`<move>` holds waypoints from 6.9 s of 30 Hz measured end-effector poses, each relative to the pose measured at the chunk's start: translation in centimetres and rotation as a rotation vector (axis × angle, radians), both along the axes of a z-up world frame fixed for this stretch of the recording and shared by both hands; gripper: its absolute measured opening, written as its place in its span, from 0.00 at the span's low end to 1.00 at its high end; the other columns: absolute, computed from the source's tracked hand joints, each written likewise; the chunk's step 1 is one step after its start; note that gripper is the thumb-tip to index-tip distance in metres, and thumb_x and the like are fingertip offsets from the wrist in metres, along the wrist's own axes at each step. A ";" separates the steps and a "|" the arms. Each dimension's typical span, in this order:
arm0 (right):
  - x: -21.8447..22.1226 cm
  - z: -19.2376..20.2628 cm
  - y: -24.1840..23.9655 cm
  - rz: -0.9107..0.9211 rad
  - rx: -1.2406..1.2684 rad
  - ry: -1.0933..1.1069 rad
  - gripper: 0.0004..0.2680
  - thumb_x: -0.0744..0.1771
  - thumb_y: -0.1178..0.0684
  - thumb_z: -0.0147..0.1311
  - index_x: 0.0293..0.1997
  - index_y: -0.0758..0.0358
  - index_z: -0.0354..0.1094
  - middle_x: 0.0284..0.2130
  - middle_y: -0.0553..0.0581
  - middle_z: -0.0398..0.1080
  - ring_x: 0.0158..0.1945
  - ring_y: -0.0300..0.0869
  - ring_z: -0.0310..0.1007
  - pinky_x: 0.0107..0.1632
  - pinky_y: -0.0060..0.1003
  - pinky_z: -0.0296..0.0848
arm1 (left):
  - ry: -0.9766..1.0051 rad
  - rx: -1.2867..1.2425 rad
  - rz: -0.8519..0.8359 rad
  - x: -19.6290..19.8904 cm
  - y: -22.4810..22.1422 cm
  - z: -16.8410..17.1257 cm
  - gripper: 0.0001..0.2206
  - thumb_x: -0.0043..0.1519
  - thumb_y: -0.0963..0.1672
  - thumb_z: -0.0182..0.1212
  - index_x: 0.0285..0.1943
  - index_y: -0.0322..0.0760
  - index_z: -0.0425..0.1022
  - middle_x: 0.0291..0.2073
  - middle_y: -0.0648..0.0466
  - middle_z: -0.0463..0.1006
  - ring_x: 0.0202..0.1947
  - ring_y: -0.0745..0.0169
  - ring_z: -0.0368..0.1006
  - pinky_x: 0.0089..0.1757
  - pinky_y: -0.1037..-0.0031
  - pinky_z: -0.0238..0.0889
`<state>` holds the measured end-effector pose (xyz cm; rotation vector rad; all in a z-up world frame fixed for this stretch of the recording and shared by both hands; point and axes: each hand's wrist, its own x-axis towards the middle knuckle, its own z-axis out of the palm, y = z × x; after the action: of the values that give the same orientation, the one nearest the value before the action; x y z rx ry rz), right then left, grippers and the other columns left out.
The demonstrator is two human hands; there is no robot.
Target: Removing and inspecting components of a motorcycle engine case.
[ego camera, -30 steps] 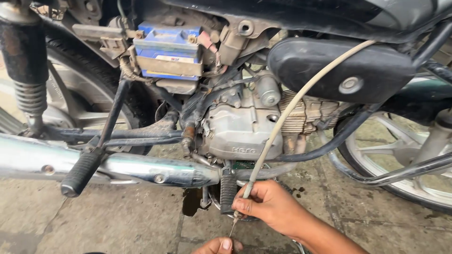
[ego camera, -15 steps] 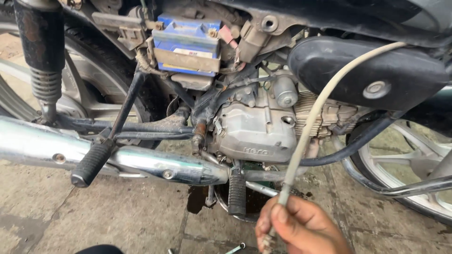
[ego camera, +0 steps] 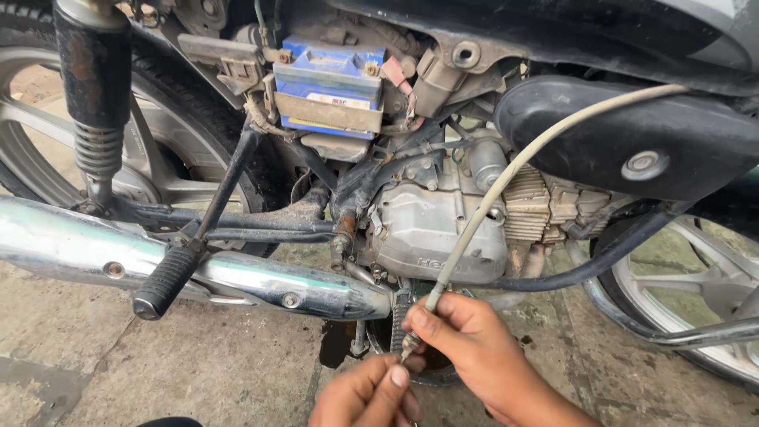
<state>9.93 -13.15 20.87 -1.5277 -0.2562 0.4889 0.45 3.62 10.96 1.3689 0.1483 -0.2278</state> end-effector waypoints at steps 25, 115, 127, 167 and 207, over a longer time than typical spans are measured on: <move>5.1 2.6 4.2 0.202 -0.780 -1.877 0.10 0.64 0.42 0.56 0.41 0.54 0.73 0.28 0.46 0.65 0.38 0.40 0.66 0.52 0.39 0.63 | -0.342 1.239 -0.238 6.3 8.4 12.9 0.12 0.61 0.53 0.57 0.40 0.50 0.81 0.24 0.52 0.81 0.32 0.46 0.78 0.36 0.54 0.67; 3.8 1.7 4.5 0.090 -0.781 -1.835 0.09 0.65 0.48 0.56 0.47 0.55 0.76 0.28 0.46 0.66 0.37 0.40 0.66 0.50 0.39 0.62 | 0.009 0.563 -0.108 7.3 8.0 8.4 0.12 0.63 0.47 0.62 0.36 0.34 0.84 0.21 0.57 0.81 0.21 0.72 0.72 0.30 0.76 0.68; 4.8 1.2 2.7 0.210 -0.751 -1.859 0.10 0.66 0.44 0.58 0.46 0.56 0.75 0.30 0.43 0.69 0.38 0.37 0.67 0.51 0.36 0.62 | 0.146 0.703 -0.262 7.9 8.4 9.2 0.14 0.63 0.50 0.64 0.35 0.37 0.85 0.24 0.59 0.84 0.23 0.74 0.73 0.33 0.78 0.71; 3.1 3.5 4.7 0.105 -0.630 -1.909 0.10 0.65 0.43 0.58 0.45 0.53 0.75 0.29 0.41 0.69 0.34 0.36 0.65 0.45 0.35 0.61 | -0.238 0.638 -0.163 5.5 10.3 10.1 0.14 0.62 0.47 0.64 0.29 0.32 0.83 0.17 0.57 0.80 0.21 0.73 0.73 0.29 0.75 0.68; 3.9 2.7 4.2 0.213 -0.658 -1.861 0.10 0.64 0.44 0.60 0.42 0.54 0.77 0.29 0.42 0.72 0.34 0.37 0.68 0.47 0.37 0.61 | -0.401 1.015 -0.194 5.9 11.2 10.9 0.12 0.59 0.52 0.64 0.34 0.44 0.85 0.20 0.56 0.81 0.23 0.61 0.78 0.29 0.66 0.67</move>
<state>13.85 -8.90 23.58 -2.1731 -1.8079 -0.9678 6.34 14.86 21.82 2.4111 -0.2473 -0.0180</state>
